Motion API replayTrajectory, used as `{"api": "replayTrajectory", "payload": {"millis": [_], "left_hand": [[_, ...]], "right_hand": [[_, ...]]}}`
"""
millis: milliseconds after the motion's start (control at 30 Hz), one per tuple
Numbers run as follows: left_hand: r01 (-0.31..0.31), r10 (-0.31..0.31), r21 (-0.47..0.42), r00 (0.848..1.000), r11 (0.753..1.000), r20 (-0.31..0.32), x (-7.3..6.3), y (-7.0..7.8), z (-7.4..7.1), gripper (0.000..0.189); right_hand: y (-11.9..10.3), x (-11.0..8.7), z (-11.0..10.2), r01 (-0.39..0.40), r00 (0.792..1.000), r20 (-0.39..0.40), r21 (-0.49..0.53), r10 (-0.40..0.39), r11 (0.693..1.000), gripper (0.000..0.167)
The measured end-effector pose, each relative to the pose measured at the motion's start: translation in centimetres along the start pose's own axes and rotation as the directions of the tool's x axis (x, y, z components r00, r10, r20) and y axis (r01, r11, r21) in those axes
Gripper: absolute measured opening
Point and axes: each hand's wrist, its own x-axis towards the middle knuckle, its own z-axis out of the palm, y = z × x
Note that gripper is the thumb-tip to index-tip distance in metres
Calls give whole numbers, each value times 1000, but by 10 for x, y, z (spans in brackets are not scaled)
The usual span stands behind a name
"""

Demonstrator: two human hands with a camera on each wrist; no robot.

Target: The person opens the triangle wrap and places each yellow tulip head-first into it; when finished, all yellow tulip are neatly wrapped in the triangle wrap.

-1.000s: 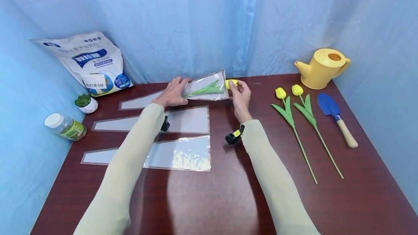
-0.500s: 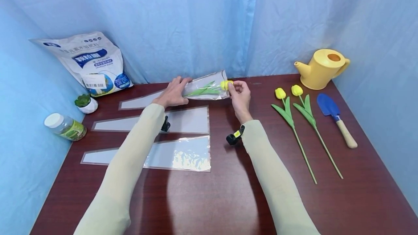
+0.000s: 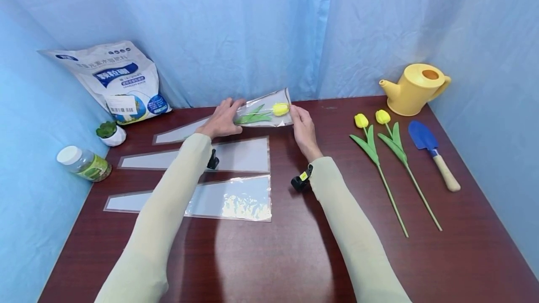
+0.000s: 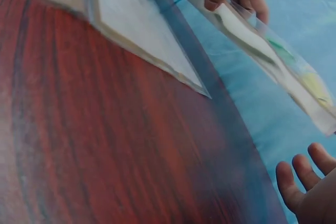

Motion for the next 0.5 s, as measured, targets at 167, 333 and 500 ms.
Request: {"api": "replayTrajectory", "payload": {"millis": [167,333,500], "left_hand": [[7,-7,-5,1000,1000,-3,1,1,0,86],[2,-2,2,1000,1000,-5,2,3,0,84],[-9,9,14,1000,1000,-7,2,3,0,83]], "right_hand": [[0,0,2,-9,999,51,-20,10,1000,56],[-2,2,5,-41,995,93,25,38,999,58],[-3,5,5,-97,981,179,87,81,991,64]]}}
